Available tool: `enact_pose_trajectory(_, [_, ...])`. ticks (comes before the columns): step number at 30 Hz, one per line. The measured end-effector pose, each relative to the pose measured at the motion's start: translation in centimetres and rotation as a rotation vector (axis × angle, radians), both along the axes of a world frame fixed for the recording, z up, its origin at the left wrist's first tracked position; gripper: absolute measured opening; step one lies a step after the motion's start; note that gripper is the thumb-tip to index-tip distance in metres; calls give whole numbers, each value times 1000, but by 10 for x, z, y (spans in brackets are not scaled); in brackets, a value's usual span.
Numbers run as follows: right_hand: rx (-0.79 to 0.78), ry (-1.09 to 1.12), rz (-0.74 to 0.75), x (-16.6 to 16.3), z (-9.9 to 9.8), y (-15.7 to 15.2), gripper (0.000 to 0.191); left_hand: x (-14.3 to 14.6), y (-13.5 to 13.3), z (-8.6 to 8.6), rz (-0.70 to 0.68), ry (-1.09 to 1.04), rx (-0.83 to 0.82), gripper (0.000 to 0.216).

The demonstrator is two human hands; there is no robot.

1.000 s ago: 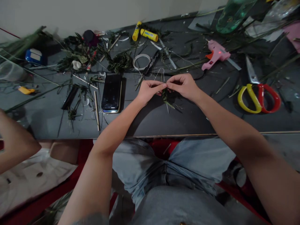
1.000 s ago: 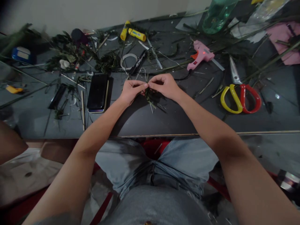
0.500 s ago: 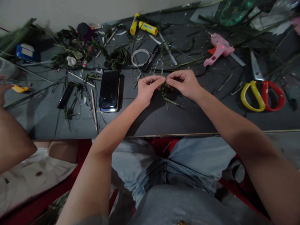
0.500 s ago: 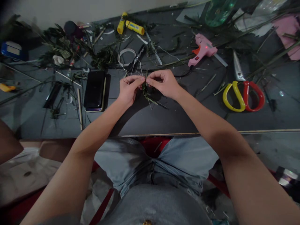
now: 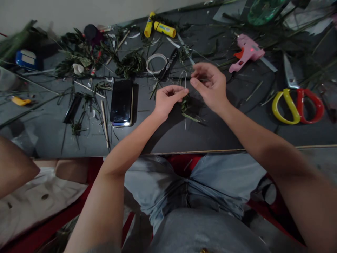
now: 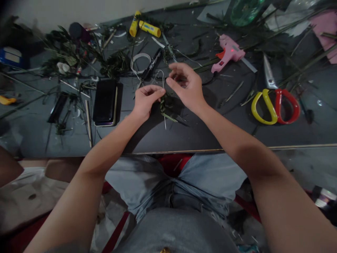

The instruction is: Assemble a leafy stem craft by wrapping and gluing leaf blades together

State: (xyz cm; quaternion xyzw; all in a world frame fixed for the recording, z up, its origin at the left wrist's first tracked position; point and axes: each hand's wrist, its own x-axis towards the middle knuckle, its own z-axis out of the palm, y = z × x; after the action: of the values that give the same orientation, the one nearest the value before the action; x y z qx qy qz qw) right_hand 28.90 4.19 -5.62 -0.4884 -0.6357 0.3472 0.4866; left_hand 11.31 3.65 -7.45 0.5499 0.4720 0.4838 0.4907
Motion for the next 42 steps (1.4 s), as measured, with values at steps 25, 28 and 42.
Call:
enact_pose_trajectory(25, [-124,79,59,16,11,19,31,14,-24,14,-184,112,149,40])
enact_pose_trajectory(28, [-356,214,106,15,9,23,26,13,-25,15,-242,92,200,44])
enact_pose_trajectory(42, [-294,163,95,13,7,16,35,11,-26,9,-158,91,265,34])
